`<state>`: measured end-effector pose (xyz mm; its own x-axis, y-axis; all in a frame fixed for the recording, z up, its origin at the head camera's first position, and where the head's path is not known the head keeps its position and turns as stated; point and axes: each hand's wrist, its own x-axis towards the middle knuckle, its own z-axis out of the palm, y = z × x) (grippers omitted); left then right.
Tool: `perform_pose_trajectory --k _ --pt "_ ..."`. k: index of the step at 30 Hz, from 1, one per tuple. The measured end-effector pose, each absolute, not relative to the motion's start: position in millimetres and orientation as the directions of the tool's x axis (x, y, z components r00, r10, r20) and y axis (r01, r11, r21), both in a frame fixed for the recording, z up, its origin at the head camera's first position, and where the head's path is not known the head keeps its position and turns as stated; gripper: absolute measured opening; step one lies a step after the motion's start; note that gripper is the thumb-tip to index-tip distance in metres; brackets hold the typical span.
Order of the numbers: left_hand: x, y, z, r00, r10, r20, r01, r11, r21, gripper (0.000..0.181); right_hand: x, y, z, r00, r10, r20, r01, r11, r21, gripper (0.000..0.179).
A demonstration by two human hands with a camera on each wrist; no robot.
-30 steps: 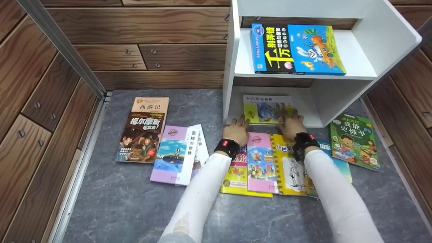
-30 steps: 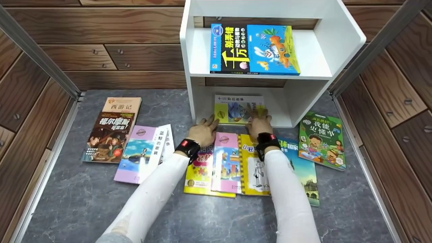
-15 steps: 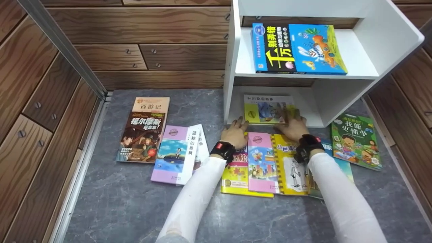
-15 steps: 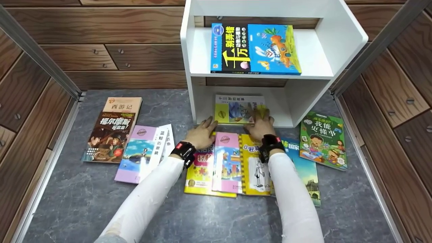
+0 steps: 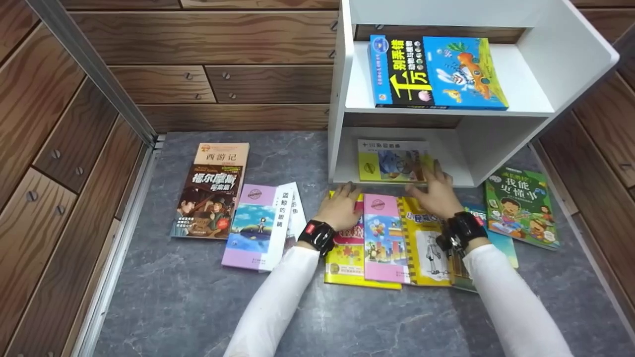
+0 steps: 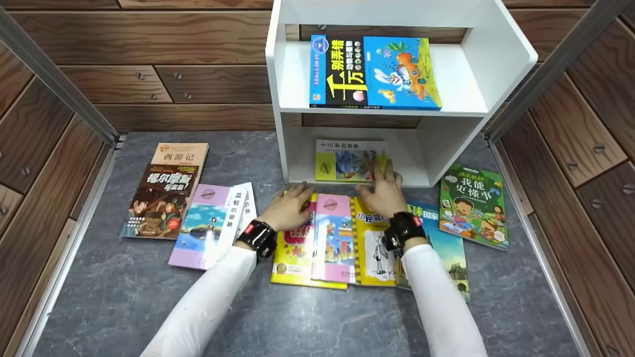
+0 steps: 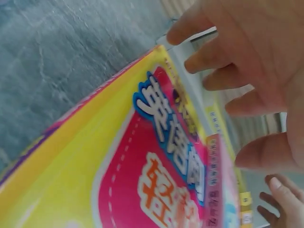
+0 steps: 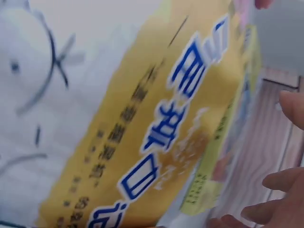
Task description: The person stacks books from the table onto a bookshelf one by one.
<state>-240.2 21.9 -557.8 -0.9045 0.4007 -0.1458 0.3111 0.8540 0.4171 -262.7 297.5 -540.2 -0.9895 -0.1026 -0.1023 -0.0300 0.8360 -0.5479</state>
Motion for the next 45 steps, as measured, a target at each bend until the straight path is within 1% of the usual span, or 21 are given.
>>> perform_pose_trajectory --k 6,11,13,17,21,23,28,33,35,37,41,45 --pt "-222.5 2.0 -549.5 -0.91 0.39 -0.14 0.27 0.814 0.515 0.07 -238.1 292.7 -534.7 -0.988 -0.13 -0.084 -0.056 0.806 -0.59 0.091" --pt "-215.0 -30.5 -542.2 -0.943 0.323 -0.077 0.222 0.788 0.574 0.068 -211.4 288.9 -538.1 -0.989 -0.141 -0.052 -0.079 0.779 -0.622 0.09" --pt "-215.1 -49.9 -540.2 -0.96 0.277 -0.047 0.199 0.788 0.583 0.068 -199.6 287.6 -540.6 -0.988 -0.143 -0.058 -0.075 0.773 -0.629 0.09" --pt "-217.7 -96.7 -537.9 -0.987 0.157 -0.039 0.102 0.793 0.601 0.07 -177.9 285.5 -546.1 -0.986 -0.149 -0.078 -0.064 0.763 -0.644 0.09" --pt "-220.3 -148.3 -541.7 -0.998 0.034 -0.048 -0.002 0.798 0.603 0.069 -160.0 284.1 -552.9 -0.985 -0.153 -0.078 -0.063 0.746 -0.663 0.088" --pt "-219.5 -174.9 -545.9 -0.999 -0.02 -0.048 -0.044 0.81 0.585 0.069 -152.5 283.1 -556.0 -0.986 -0.149 -0.07 -0.065 0.741 -0.668 0.088" --pt "-209.6 -236.4 -558.4 -0.985 -0.146 -0.091 -0.172 0.834 0.525 0.07 -138.0 280.7 -564.1 -0.988 -0.145 -0.05 -0.072 0.727 -0.683 0.089" --pt "-194.5 -277.5 -570.4 -0.943 -0.259 -0.207 -0.33 0.794 0.511 0.077 -128.6 280.5 -569.5 -0.989 -0.138 -0.045 -0.066 0.707 -0.704 0.087" --pt "-189.9 -285.9 -574.9 -0.925 -0.288 -0.249 -0.378 0.769 0.515 0.082 -125.3 281.9 -571.4 -0.991 -0.133 -0.035 -0.069 0.703 -0.708 0.086" --pt "-186.6 -291.3 -578.6 -0.913 -0.313 -0.262 -0.406 0.75 0.522 0.087 -121.8 283.4 -573.6 -0.991 -0.128 -0.028 -0.07 0.7 -0.711 0.085" --pt "-183.3 -293.4 -579.4 -0.897 -0.376 -0.233 -0.441 0.735 0.515 0.094 -114.9 285.2 -577.6 -0.992 -0.126 -0.027 -0.069 0.697 -0.713 0.085" --pt "-183.9 -290.9 -575.9 -0.876 -0.436 -0.207 -0.477 0.716 0.509 0.097 -111.1 286.4 -577.0 -0.991 -0.132 -0.035 -0.067 0.692 -0.719 0.087"
